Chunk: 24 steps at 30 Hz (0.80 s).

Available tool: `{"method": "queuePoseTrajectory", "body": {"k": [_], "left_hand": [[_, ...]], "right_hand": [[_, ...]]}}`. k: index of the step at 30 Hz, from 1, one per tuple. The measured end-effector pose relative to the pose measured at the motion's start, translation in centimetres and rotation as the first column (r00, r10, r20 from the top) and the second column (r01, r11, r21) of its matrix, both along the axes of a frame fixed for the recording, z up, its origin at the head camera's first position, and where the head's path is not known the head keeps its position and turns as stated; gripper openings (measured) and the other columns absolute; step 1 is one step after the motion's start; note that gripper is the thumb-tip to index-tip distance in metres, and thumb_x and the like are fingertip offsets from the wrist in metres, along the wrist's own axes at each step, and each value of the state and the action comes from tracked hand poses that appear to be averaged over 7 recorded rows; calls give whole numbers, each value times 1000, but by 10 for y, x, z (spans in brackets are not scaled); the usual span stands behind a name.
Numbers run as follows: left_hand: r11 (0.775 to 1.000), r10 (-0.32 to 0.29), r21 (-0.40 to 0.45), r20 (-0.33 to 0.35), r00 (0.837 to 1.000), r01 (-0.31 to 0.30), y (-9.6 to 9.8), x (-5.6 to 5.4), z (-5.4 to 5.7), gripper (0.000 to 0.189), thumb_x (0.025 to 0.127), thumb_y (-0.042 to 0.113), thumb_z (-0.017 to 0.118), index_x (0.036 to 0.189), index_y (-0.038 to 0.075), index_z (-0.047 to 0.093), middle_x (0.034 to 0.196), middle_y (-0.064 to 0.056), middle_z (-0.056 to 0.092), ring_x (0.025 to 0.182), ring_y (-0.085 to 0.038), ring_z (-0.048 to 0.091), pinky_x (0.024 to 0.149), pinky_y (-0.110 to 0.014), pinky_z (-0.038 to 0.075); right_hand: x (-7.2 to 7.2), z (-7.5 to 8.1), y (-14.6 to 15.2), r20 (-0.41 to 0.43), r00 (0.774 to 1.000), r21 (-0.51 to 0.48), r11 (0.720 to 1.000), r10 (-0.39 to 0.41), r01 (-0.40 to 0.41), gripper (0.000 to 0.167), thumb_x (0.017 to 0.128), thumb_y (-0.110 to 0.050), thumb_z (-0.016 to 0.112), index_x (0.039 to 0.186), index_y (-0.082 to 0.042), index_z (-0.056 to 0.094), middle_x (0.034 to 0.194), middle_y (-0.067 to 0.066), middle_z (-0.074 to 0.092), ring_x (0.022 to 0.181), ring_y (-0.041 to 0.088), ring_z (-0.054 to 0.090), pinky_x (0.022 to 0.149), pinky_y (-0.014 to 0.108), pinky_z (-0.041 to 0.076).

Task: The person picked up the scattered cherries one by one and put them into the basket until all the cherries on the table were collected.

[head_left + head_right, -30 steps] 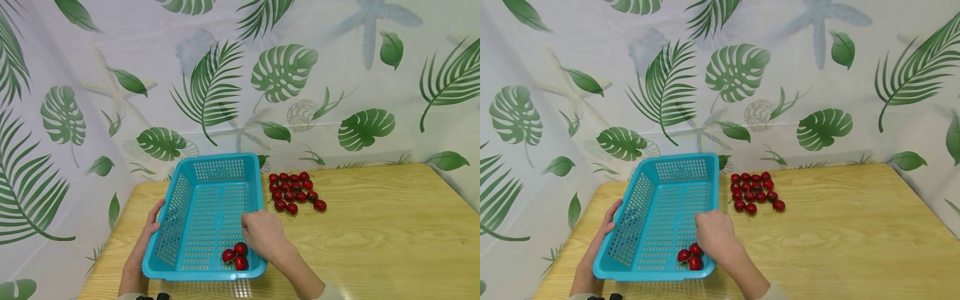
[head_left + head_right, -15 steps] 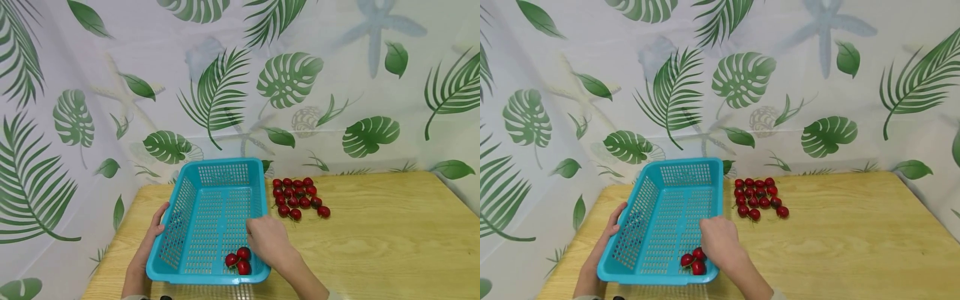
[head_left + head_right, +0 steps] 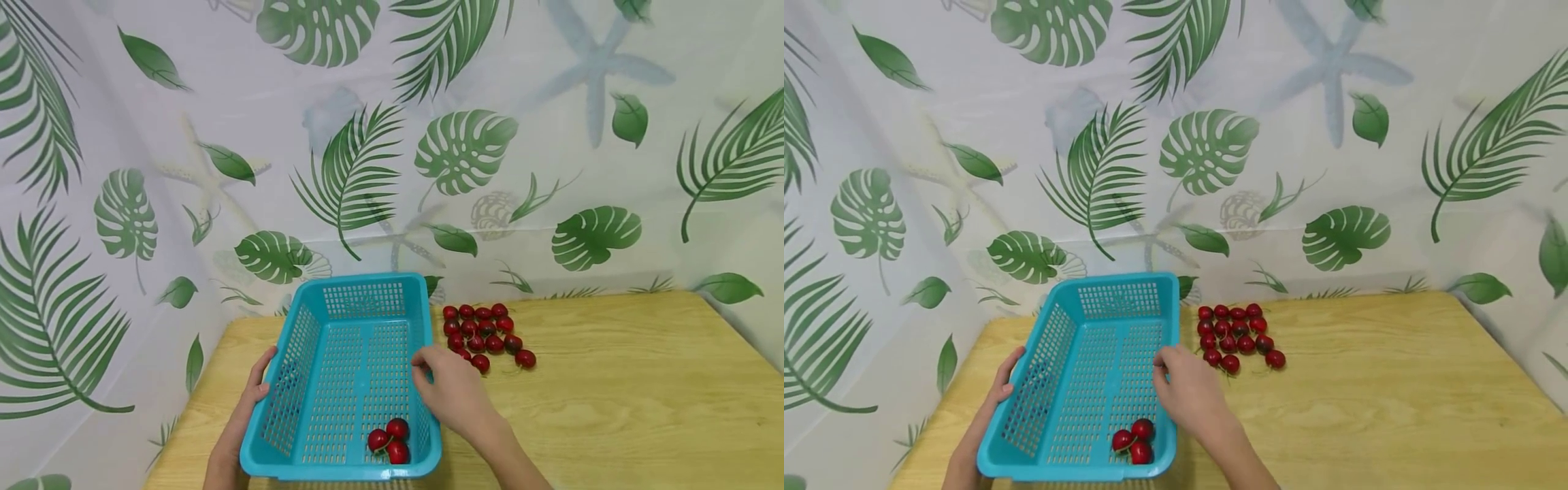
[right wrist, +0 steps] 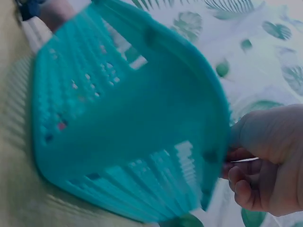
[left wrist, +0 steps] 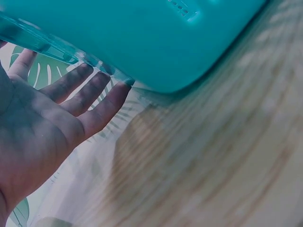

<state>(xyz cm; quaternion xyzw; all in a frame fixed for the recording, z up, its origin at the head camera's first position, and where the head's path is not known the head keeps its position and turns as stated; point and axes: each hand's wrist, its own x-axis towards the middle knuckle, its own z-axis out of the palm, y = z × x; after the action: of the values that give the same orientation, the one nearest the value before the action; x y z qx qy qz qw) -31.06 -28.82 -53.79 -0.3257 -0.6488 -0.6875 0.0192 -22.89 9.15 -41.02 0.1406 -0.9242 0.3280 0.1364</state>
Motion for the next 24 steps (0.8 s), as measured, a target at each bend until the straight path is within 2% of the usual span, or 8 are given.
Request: {"method": "queuePoseTrajectory", "body": {"k": [1, 4, 6, 7, 11, 16, 21, 24], "left_hand": [[999, 45, -32, 69, 997, -42, 5, 10, 10, 62, 97, 30, 42, 157, 35, 26, 153, 16, 24, 130, -4, 38, 97, -29, 40], [992, 115, -78, 163, 980, -103, 16, 25, 30, 62, 95, 20, 33, 151, 47, 29, 147, 22, 27, 125, 1, 41, 95, -26, 42], [992, 116, -76, 160, 980, -105, 20, 29, 37, 67, 93, 12, 28, 147, 52, 32, 145, 26, 29, 124, 4, 41, 95, -24, 41], [992, 111, -72, 127, 986, -103, 21, 29, 39, 70, 93, 8, 26, 147, 51, 32, 145, 27, 30, 125, 5, 40, 95, -22, 39], [996, 76, -42, 31, 997, -75, 22, 31, 37, 73, 92, 2, 25, 148, 48, 34, 145, 33, 32, 126, 10, 37, 96, -17, 35], [995, 87, -51, 59, 994, -84, 21, 31, 37, 66, 93, 11, 30, 146, 51, 35, 144, 34, 32, 124, 11, 38, 94, -19, 37], [999, 45, -17, -10, 999, -45, 18, 24, 34, 71, 92, 5, 29, 149, 46, 35, 147, 31, 31, 125, 9, 38, 94, -17, 36], [1000, 28, 0, -16, 999, -28, 14, 19, 25, 62, 95, 15, 36, 150, 44, 36, 147, 30, 31, 126, 8, 38, 95, -17, 35]], "right_hand": [[-2, 0, 5, 1, 1000, -12, 1000, -25, 25, 6, 88, -8, 68, 93, -10, 71, 87, -1, 67, 74, 11, 60, 62, 25, 49], [-8, 2, 23, 22, 996, -37, 996, -86, 86, 6, 90, -7, 66, 93, -8, 71, 83, -1, 65, 68, 11, 55, 59, 27, 47], [-12, 2, 36, 69, 990, -40, 992, -120, 123, 7, 91, -8, 64, 93, -6, 70, 78, -1, 63, 62, 12, 51, 54, 28, 44], [-14, 2, 44, 96, 986, -32, 990, -136, 139, 7, 91, -9, 64, 93, -6, 70, 76, -1, 62, 60, 12, 50, 53, 28, 43], [-18, -2, 72, 212, 958, 31, 981, -192, 190, 10, 92, -12, 62, 94, -5, 68, 72, 0, 60, 58, 14, 48, 50, 31, 40], [-22, -5, 98, 303, 929, 94, 976, -214, 194, 18, 91, -14, 62, 101, 1, 66, 79, 4, 65, 61, 16, 51, 52, 34, 43], [-22, -8, 112, 406, 889, 133, 976, -211, 171, 35, 92, -18, 63, 116, 7, 58, 91, 10, 67, 67, 19, 55, 58, 38, 46], [-20, -12, 116, 446, 872, 129, 979, -200, 159, 41, 93, -19, 63, 121, 9, 54, 87, 9, 64, 66, 19, 54, 56, 37, 44]]}}
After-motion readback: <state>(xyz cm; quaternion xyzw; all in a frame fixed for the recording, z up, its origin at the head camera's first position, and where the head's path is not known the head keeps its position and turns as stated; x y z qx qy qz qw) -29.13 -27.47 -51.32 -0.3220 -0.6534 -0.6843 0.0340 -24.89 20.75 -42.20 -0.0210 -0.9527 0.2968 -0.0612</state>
